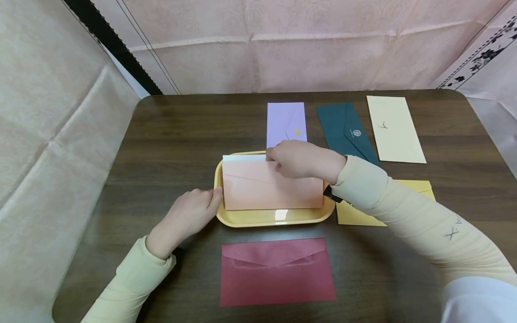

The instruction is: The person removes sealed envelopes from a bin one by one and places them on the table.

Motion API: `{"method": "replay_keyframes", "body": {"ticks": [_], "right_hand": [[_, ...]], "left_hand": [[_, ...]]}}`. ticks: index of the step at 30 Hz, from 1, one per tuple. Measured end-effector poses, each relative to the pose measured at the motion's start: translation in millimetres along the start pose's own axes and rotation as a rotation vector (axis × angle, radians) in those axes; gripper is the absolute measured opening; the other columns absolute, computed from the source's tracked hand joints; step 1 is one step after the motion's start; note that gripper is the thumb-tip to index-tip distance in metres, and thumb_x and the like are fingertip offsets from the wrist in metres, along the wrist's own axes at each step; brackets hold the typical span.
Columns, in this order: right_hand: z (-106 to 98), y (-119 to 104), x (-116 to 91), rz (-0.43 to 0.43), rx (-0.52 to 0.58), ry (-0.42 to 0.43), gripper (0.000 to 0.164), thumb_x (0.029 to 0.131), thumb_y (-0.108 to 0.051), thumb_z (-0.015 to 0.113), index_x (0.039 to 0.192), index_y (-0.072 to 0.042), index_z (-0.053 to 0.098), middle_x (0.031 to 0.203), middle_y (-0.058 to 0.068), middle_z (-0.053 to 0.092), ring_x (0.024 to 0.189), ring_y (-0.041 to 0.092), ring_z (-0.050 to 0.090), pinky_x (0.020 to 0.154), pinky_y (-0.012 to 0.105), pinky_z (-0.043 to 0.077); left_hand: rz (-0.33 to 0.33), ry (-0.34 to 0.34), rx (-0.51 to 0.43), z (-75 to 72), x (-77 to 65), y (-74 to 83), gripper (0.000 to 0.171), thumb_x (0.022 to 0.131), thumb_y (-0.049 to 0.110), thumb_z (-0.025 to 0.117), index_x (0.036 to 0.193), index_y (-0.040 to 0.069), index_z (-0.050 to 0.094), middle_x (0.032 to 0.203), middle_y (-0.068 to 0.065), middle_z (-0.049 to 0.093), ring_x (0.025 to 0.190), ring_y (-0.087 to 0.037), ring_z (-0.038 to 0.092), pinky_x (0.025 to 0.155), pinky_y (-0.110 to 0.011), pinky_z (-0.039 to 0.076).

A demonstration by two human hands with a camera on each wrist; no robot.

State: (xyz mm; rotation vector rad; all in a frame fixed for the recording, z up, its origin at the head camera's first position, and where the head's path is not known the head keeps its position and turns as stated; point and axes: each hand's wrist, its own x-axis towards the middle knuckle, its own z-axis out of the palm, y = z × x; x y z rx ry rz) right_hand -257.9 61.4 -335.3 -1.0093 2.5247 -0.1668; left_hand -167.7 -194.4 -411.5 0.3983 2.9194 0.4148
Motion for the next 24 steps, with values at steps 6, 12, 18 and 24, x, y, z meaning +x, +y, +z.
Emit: {"method": "replay_keyframes", "body": {"ticks": [6,12,18,24], "right_hand": [[-2,3,-10,0.012,-0.005,-0.009,0.029,0.092,-0.009,0.053,0.12,-0.005,0.06,0.111,0.009,0.063,0.096,0.021,0.058,0.087,0.038,0.046],[-4,10,-21,0.047,-0.011,-0.033,0.026,0.092,-0.01,0.055,0.117,-0.005,0.059,0.103,0.007,0.063,0.087,0.02,0.057,0.078,0.034,0.048],[-3,15,-31,0.061,0.014,-0.031,0.024,0.092,-0.01,0.055,0.115,-0.006,0.059,0.096,0.006,0.063,0.078,0.019,0.055,0.07,0.032,0.047],[-2,15,-42,0.056,-0.004,0.012,0.025,0.09,-0.009,0.058,0.114,-0.006,0.061,0.093,0.006,0.064,0.074,0.018,0.055,0.064,0.031,0.046]], "left_hand": [[-0.005,-0.006,-0.003,-0.4,-0.5,0.0,0.051,0.102,0.039,0.023,0.061,0.016,0.045,0.055,-0.001,0.045,0.061,-0.019,0.052,0.06,-0.039,0.044],[-0.011,-0.018,-0.012,-1.1,-0.1,1.0,0.052,0.102,0.039,0.023,0.061,0.015,0.045,0.055,-0.001,0.042,0.059,-0.018,0.05,0.058,-0.036,0.042],[-0.008,-0.012,-0.009,-2.1,-0.4,1.9,0.054,0.102,0.04,0.021,0.06,0.014,0.044,0.055,-0.002,0.043,0.059,-0.018,0.05,0.058,-0.037,0.042],[-0.009,-0.012,-0.003,-1.8,-0.6,1.7,0.055,0.102,0.04,0.02,0.061,0.015,0.045,0.057,-0.002,0.046,0.062,-0.019,0.052,0.06,-0.039,0.044]]}}
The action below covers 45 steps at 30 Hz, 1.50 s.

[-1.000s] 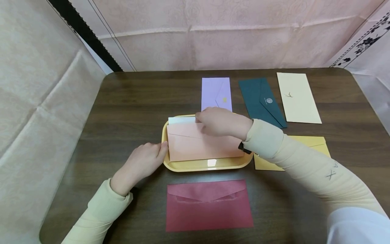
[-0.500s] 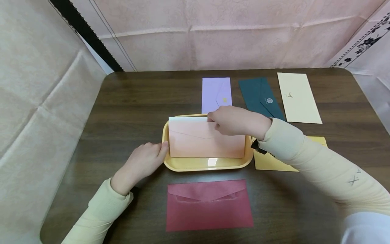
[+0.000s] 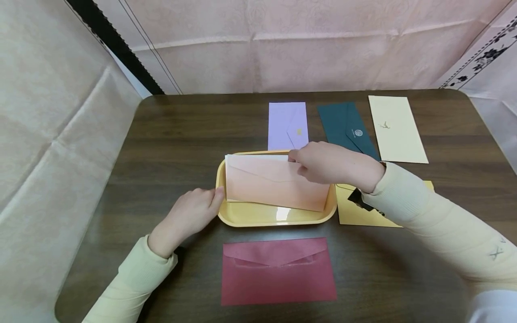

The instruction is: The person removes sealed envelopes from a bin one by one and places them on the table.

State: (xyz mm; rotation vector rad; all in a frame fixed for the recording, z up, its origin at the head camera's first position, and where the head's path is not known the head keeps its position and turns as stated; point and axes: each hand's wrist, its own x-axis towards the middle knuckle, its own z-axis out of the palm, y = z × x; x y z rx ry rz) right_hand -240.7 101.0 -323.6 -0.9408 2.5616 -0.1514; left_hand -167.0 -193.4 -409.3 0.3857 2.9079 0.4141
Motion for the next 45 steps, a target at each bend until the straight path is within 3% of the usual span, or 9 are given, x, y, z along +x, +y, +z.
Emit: {"method": "replay_keyframes", "body": {"ticks": [6,11,23,32,37,41,45], "right_hand": [[1,0,-11,0.006,0.003,0.02,0.027,0.088,-0.009,0.06,0.115,-0.007,0.061,0.084,0.004,0.062,0.066,0.017,0.053,0.053,0.028,0.042],[2,0,-21,-0.038,0.011,0.087,0.018,0.088,-0.006,0.059,0.106,-0.009,0.062,0.07,-0.001,0.056,0.06,0.015,0.05,0.052,0.028,0.039],[10,-2,-35,-0.076,0.019,0.177,0.018,0.087,-0.007,0.061,0.105,-0.01,0.063,0.072,-0.004,0.059,0.058,0.011,0.049,0.051,0.027,0.04],[21,-18,-41,-0.106,-0.042,0.216,0.018,0.085,-0.009,0.063,0.103,-0.012,0.061,0.074,-0.005,0.058,0.055,0.009,0.047,0.048,0.025,0.039],[27,-24,-41,-0.133,-0.062,0.244,0.013,0.082,-0.003,0.063,0.089,-0.012,0.057,0.067,-0.005,0.051,0.052,0.009,0.044,0.048,0.024,0.037],[32,-26,-40,-0.181,-0.063,0.255,0.021,0.077,0.005,0.059,0.076,-0.013,0.048,0.06,-0.006,0.041,0.051,0.009,0.041,0.047,0.024,0.034],[34,-27,-40,-0.193,-0.061,0.268,0.022,0.077,0.005,0.06,0.074,-0.013,0.049,0.058,-0.007,0.04,0.05,0.009,0.041,0.047,0.023,0.034]], "left_hand": [[0.002,-0.003,-0.002,-0.1,-0.3,-0.3,0.054,0.102,0.04,0.021,0.062,0.015,0.047,0.057,-0.002,0.047,0.062,-0.019,0.053,0.06,-0.039,0.044],[0.005,0.006,0.002,0.0,0.1,-0.4,0.055,0.102,0.041,0.019,0.061,0.015,0.046,0.056,-0.002,0.046,0.061,-0.019,0.052,0.059,-0.039,0.044],[0.003,0.003,-0.002,0.8,0.0,-0.4,0.056,0.101,0.042,0.018,0.062,0.015,0.046,0.057,-0.002,0.047,0.061,-0.019,0.051,0.06,-0.038,0.043],[0.009,0.006,0.009,0.8,0.4,0.1,0.053,0.102,0.042,0.021,0.064,0.015,0.047,0.061,-0.003,0.05,0.065,-0.021,0.055,0.06,-0.04,0.044],[0.006,0.0,0.012,0.7,0.4,-0.1,0.053,0.102,0.041,0.021,0.064,0.015,0.047,0.059,-0.004,0.048,0.064,-0.021,0.054,0.06,-0.04,0.044],[0.01,0.005,0.012,1.1,0.4,-0.3,0.053,0.102,0.04,0.021,0.064,0.014,0.047,0.061,-0.003,0.049,0.065,-0.022,0.055,0.061,-0.041,0.045],[0.011,0.009,0.009,1.8,0.5,-0.5,0.053,0.102,0.04,0.021,0.064,0.014,0.047,0.06,-0.003,0.049,0.063,-0.021,0.054,0.06,-0.04,0.044]]}}
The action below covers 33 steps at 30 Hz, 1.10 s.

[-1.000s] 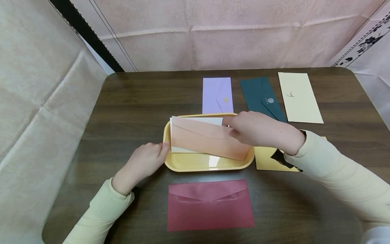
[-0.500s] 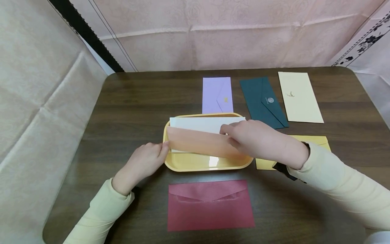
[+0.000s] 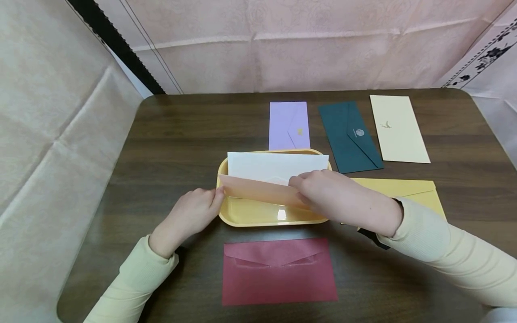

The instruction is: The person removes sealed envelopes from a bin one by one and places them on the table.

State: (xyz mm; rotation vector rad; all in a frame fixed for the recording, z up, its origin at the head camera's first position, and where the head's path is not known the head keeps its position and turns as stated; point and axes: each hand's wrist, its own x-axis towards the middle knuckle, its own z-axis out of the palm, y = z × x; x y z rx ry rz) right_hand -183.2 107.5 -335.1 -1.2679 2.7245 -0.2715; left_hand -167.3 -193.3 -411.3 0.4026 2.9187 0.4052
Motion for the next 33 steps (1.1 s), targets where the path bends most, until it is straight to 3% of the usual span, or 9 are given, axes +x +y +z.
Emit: {"method": "replay_keyframes", "body": {"ticks": [10,16,22,27,33], "right_hand": [[-6,-2,-1,0.013,-0.016,0.017,0.018,0.078,0.002,0.063,0.078,-0.013,0.052,0.06,-0.007,0.041,0.049,0.009,0.041,0.047,0.023,0.035],[-20,-4,-6,0.038,-0.014,0.101,0.017,0.082,-0.002,0.062,0.077,-0.014,0.05,0.062,-0.007,0.042,0.047,0.008,0.039,0.044,0.024,0.031],[-33,-4,-8,0.012,0.003,0.166,0.014,0.084,-0.005,0.063,0.079,-0.013,0.052,0.062,-0.006,0.043,0.048,0.009,0.039,0.045,0.025,0.033],[-37,-3,-6,0.013,0.03,0.157,0.011,0.084,-0.006,0.064,0.082,-0.012,0.055,0.063,-0.004,0.044,0.047,0.009,0.038,0.044,0.025,0.034],[-39,2,1,0.016,0.127,0.196,0.019,0.088,-0.01,0.062,0.075,-0.014,0.048,0.06,-0.004,0.037,0.051,0.009,0.036,0.047,0.026,0.033]], "left_hand": [[0.004,-0.014,-0.004,-1.0,0.2,0.2,0.052,0.102,0.039,0.021,0.065,0.014,0.047,0.058,-0.003,0.046,0.062,-0.02,0.051,0.059,-0.038,0.043],[0.01,0.0,-0.011,-1.2,-0.6,0.0,0.052,0.102,0.04,0.02,0.064,0.015,0.046,0.057,-0.003,0.047,0.061,-0.02,0.052,0.059,-0.039,0.043],[0.001,0.015,-0.02,-0.9,-1.3,-0.6,0.054,0.102,0.04,0.019,0.062,0.015,0.045,0.059,-0.003,0.049,0.063,-0.02,0.054,0.062,-0.041,0.044],[0.002,0.001,-0.026,-0.4,-1.4,-1.4,0.055,0.102,0.042,0.017,0.064,0.015,0.044,0.061,-0.003,0.049,0.064,-0.02,0.054,0.062,-0.041,0.044],[0.002,-0.002,-0.022,-0.8,-1.3,-0.7,0.053,0.102,0.04,0.019,0.063,0.015,0.043,0.061,-0.004,0.048,0.064,-0.02,0.054,0.061,-0.041,0.044]]}}
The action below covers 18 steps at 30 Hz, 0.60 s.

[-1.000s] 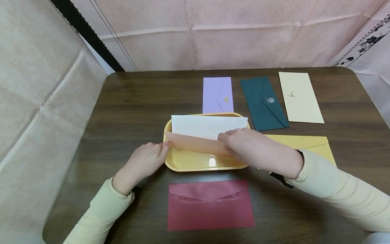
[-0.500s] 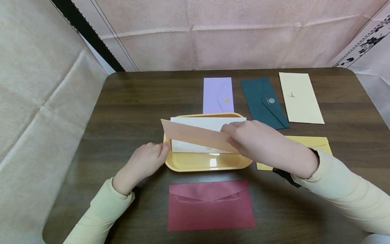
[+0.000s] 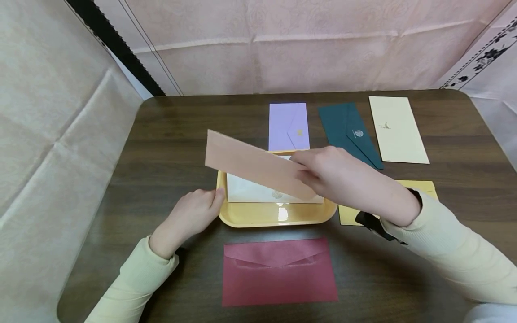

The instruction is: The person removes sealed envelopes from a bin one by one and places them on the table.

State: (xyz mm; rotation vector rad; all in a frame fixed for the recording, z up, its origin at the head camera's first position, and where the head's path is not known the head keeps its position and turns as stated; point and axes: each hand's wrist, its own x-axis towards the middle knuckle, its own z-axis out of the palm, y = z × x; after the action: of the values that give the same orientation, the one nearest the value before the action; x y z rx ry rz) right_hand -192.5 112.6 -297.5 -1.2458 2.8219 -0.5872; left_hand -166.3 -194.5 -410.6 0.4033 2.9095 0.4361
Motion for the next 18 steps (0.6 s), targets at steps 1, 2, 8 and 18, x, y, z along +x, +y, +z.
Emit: {"method": "replay_keyframes", "body": {"ticks": [1,2,8,18], "right_hand": [[-1,2,3,0.008,0.021,0.01,0.02,0.088,-0.011,0.062,0.075,-0.014,0.048,0.059,-0.004,0.035,0.051,0.009,0.035,0.047,0.026,0.032],[-2,3,6,0.018,0.042,0.018,0.019,0.089,-0.013,0.062,0.075,-0.014,0.049,0.059,-0.003,0.035,0.052,0.009,0.034,0.048,0.027,0.032],[-3,19,20,0.099,0.14,0.087,0.011,0.091,-0.021,0.061,0.086,-0.012,0.056,0.062,0.0,0.041,0.056,0.011,0.038,0.052,0.028,0.033],[2,35,44,0.295,0.45,0.07,0.021,0.091,-0.026,0.062,0.106,-0.012,0.06,0.094,-0.001,0.065,0.08,0.013,0.057,0.072,0.032,0.045]], "left_hand": [[-0.003,-0.002,0.001,-0.3,-0.3,0.1,0.053,0.102,0.04,0.02,0.062,0.015,0.043,0.06,-0.004,0.048,0.064,-0.02,0.054,0.061,-0.041,0.045],[-0.006,-0.004,0.0,-0.7,-0.6,0.1,0.053,0.102,0.04,0.02,0.062,0.015,0.043,0.06,-0.004,0.048,0.064,-0.02,0.054,0.061,-0.04,0.044],[-0.018,-0.03,-0.008,-1.5,-1.0,-0.1,0.052,0.102,0.04,0.022,0.063,0.014,0.045,0.057,-0.002,0.043,0.061,-0.019,0.05,0.059,-0.036,0.042],[-0.014,-0.03,0.004,-0.6,0.5,-0.6,0.053,0.102,0.041,0.02,0.063,0.014,0.045,0.055,-0.003,0.042,0.06,-0.019,0.05,0.059,-0.035,0.041]]}}
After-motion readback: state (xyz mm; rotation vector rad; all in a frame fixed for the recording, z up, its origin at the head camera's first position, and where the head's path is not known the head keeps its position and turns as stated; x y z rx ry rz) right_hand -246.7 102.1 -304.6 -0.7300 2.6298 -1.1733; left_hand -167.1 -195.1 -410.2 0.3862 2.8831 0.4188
